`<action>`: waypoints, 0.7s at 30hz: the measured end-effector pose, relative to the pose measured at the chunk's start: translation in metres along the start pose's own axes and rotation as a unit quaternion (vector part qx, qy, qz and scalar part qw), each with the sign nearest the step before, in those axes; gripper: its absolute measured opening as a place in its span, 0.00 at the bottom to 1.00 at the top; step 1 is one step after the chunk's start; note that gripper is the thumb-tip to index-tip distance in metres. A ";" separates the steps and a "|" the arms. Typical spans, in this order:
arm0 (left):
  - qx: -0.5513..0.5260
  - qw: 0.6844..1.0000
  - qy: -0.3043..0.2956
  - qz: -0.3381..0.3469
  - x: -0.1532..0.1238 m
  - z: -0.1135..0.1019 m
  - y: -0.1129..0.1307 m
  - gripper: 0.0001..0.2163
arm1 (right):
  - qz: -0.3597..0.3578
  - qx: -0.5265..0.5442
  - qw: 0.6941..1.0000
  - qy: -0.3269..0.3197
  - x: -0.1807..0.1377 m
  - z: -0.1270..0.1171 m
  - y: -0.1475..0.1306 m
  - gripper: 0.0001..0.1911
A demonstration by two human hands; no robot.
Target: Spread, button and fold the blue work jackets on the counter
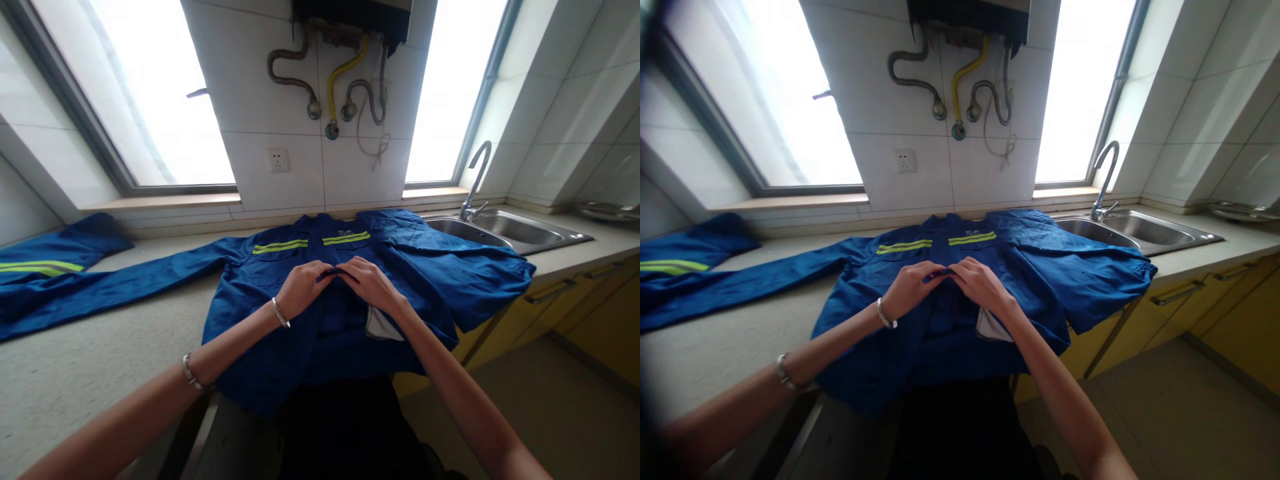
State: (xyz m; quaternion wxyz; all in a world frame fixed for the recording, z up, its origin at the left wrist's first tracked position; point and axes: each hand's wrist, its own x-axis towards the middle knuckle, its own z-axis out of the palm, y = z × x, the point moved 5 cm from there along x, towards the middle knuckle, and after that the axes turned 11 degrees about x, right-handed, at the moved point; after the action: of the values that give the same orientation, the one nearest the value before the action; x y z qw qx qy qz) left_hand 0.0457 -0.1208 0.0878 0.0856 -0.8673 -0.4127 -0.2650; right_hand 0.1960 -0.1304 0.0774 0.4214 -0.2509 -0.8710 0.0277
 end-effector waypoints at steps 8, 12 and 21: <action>-0.009 0.998 -0.044 -0.054 -0.002 0.029 -0.049 0.12 | 0.020 0.007 0.999 -0.047 0.010 0.052 0.041 0.12; 0.024 0.997 -0.049 -0.060 -0.005 0.031 -0.047 0.09 | 0.093 0.133 0.987 -0.001 0.005 0.047 0.050 0.13; 0.133 0.983 -0.003 0.125 -0.021 0.022 -0.026 0.12 | 0.293 0.380 0.877 0.027 -0.004 0.033 0.067 0.21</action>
State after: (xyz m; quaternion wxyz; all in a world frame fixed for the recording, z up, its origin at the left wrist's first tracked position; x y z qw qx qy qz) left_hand 0.0234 -0.1098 0.0560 0.2314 -0.8936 -0.3329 -0.1923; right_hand 0.2010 -0.0685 0.0359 0.4802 -0.3161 -0.6685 0.4719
